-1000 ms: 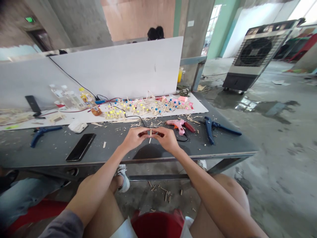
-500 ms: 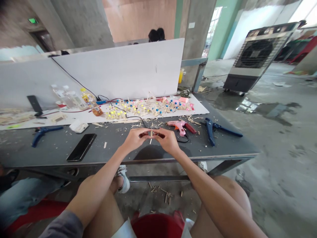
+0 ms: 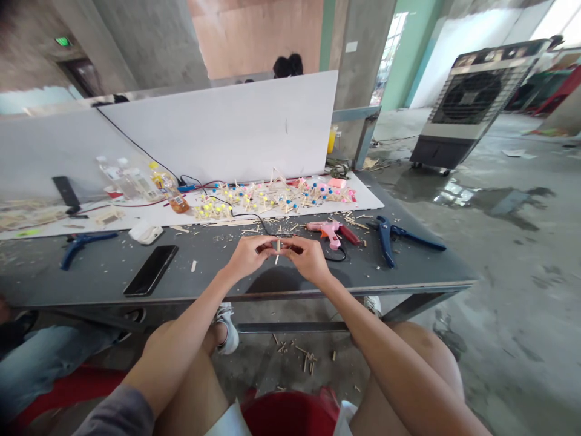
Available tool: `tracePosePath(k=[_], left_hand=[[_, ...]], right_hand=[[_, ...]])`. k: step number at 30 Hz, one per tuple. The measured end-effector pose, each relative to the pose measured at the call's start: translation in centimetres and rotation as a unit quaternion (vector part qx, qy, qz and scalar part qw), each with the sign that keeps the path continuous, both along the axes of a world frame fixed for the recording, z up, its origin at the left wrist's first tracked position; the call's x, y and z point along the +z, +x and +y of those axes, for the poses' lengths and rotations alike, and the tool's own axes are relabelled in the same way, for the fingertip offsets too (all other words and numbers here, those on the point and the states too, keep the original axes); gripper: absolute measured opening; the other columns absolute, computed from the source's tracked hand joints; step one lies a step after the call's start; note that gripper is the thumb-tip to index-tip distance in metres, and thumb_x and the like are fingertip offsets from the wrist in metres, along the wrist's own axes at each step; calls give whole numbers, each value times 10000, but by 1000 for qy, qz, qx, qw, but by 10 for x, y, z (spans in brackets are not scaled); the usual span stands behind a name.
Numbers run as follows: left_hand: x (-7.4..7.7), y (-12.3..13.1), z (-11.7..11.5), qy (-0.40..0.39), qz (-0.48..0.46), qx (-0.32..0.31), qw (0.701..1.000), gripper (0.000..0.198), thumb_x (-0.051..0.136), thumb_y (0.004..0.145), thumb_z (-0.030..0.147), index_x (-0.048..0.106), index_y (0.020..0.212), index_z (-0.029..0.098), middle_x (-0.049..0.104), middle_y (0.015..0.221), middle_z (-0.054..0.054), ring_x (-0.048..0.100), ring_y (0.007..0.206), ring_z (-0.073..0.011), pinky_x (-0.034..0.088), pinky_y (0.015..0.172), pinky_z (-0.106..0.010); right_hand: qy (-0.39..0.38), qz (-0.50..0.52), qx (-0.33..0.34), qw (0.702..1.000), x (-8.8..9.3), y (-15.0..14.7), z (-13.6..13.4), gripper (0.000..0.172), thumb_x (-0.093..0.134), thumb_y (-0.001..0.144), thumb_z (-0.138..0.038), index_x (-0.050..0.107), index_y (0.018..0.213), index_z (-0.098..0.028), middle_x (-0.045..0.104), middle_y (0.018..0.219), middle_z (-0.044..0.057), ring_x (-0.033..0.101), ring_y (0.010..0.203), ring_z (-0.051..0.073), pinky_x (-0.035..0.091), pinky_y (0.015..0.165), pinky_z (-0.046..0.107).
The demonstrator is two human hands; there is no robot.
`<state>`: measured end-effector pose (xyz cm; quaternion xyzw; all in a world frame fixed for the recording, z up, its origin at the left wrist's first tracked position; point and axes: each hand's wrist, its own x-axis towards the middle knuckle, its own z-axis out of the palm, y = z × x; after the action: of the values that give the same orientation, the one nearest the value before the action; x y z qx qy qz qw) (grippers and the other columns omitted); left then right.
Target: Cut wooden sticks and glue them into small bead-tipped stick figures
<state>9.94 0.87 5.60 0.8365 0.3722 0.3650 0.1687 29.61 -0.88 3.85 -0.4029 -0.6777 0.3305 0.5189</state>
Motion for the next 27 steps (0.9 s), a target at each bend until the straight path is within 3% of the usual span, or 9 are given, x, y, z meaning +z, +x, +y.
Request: tracePosePath(k=[16,27], left_hand=[[-2,0,0,5,11,11,1000,224,680,856,173,712,1078,182,760,808,-42,717,726,-175,538,696,-274],[2,3,0,24,-1,20,1000,256,660,894,324,717,1109,196,761,821,-40,706,714,-170,549,696,-294]], right_hand=[[-13,-2,18,1000,-1,0,0,271,704,813,-340,771,998,-153,691,739,46,556,567,143,451,551,267],[27,-29,1,999,-8,2,3,279,631,880,-335,733,1098,-194,703,820,59,598,600,158,518,596,287]])
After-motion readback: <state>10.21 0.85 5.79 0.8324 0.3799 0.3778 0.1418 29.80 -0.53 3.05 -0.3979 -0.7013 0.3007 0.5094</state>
